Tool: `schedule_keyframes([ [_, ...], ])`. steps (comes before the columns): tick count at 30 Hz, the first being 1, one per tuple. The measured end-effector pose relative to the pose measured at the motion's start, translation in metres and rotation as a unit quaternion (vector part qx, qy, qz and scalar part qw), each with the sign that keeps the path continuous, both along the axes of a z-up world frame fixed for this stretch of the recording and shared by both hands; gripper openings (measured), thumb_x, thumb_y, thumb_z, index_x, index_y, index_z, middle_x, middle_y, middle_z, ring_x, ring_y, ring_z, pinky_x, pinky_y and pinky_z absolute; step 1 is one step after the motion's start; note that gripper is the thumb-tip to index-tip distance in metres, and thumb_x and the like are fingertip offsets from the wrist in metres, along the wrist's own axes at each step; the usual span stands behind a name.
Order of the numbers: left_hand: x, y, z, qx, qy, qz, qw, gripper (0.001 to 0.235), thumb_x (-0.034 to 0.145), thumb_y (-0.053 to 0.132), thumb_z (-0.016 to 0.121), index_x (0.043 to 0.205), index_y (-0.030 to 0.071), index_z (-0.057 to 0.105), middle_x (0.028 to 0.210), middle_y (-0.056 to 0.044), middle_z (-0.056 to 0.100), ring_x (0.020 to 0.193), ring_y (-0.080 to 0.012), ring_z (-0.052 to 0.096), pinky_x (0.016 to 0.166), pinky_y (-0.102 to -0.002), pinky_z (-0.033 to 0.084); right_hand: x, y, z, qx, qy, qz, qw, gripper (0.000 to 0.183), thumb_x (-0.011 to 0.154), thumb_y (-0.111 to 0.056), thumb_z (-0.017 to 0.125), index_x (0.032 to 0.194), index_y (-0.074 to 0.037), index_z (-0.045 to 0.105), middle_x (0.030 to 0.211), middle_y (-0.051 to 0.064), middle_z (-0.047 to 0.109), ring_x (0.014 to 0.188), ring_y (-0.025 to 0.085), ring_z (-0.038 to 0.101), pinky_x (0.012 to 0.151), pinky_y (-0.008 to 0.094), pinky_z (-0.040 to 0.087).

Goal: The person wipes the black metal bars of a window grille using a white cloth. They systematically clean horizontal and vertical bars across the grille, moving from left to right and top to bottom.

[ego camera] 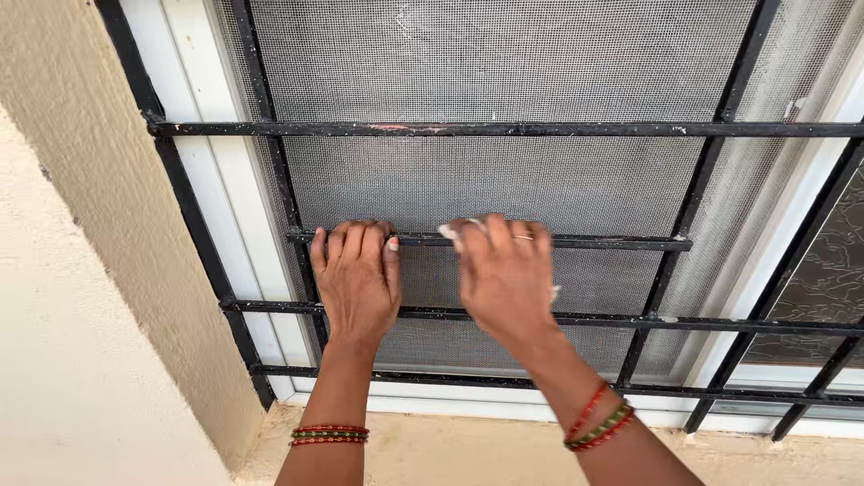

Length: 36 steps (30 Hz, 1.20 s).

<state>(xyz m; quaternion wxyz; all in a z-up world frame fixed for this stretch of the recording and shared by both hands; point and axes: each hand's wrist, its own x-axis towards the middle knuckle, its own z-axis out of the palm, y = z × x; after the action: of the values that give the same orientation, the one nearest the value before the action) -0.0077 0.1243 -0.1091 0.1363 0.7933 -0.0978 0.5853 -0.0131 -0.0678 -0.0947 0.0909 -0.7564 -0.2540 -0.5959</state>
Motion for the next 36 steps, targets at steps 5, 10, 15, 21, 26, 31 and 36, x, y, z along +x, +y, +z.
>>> schedule_keyframes([
  [5,0.004,-0.001,-0.001,-0.01,-0.015,-0.001,1.0,0.029,0.108,0.03,0.046,0.112,0.012,0.069,0.114,-0.003,0.067,0.122,-0.0253,0.056,0.121,-0.052,0.024,-0.013,-0.084,0.007,0.015,-0.007,-0.099,0.995,0.015,0.097,-0.021,0.064,0.106,-0.01,0.068,0.104,0.009,0.064,0.099,0.027,0.061,0.112,0.055,0.038],
  [10,0.01,-0.001,-0.005,-0.014,-0.039,-0.008,0.999,0.03,0.107,0.031,0.046,0.114,0.011,0.069,0.115,-0.004,0.067,0.124,-0.0261,0.056,0.12,-0.053,0.024,-0.015,-0.131,-0.001,0.052,0.017,-0.079,0.995,0.018,0.103,-0.019,0.061,0.115,-0.012,0.072,0.107,0.005,0.067,0.101,0.024,0.062,0.12,0.052,0.037],
  [15,0.017,-0.005,-0.011,-0.035,-0.054,-0.017,0.998,0.028,0.106,0.03,0.049,0.113,0.01,0.068,0.118,-0.005,0.066,0.127,-0.0269,0.054,0.122,-0.055,0.022,-0.013,-0.114,-0.004,0.101,0.005,-0.107,0.989,0.018,0.102,-0.025,0.065,0.111,-0.011,0.069,0.107,0.007,0.065,0.104,0.03,0.061,0.118,0.052,0.04],
  [21,0.026,-0.003,-0.013,-0.039,-0.067,-0.028,0.997,0.027,0.102,0.031,0.051,0.112,0.012,0.068,0.118,-0.004,0.066,0.127,-0.0265,0.054,0.121,-0.055,0.019,-0.01,-0.067,0.002,0.108,0.025,-0.118,0.987,0.018,0.097,-0.024,0.067,0.106,-0.009,0.071,0.1,0.013,0.063,0.1,0.036,0.06,0.1,0.051,0.044],
  [26,0.028,0.004,-0.015,-0.013,-0.063,-0.032,0.997,0.03,0.102,0.034,0.053,0.118,0.012,0.066,0.12,-0.005,0.065,0.126,-0.0266,0.054,0.119,-0.053,0.021,-0.005,0.008,0.001,0.092,0.022,-0.076,0.993,0.021,0.095,-0.019,0.063,0.111,-0.007,0.068,0.101,0.013,0.064,0.098,0.034,0.06,0.105,0.054,0.043],
  [31,0.023,0.015,-0.015,0.023,-0.036,-0.031,0.999,0.04,0.097,0.028,0.054,0.133,0.012,0.062,0.129,-0.003,0.064,0.129,-0.0231,0.053,0.119,-0.051,0.022,-0.014,0.09,0.014,0.064,0.031,-0.025,0.997,0.033,0.087,-0.016,0.062,0.118,-0.005,0.064,0.109,0.015,0.062,0.104,0.036,0.059,0.108,0.056,0.041],
  [36,0.012,0.03,-0.009,0.055,-0.009,-0.06,0.997,0.048,0.092,0.02,0.055,0.139,0.009,0.058,0.134,-0.005,0.062,0.132,-0.0236,0.052,0.117,-0.049,0.026,-0.009,0.099,0.008,0.044,0.027,-0.019,0.999,0.035,0.086,-0.012,0.06,0.12,-0.007,0.064,0.114,0.012,0.063,0.106,0.034,0.06,0.108,0.056,0.04],
])
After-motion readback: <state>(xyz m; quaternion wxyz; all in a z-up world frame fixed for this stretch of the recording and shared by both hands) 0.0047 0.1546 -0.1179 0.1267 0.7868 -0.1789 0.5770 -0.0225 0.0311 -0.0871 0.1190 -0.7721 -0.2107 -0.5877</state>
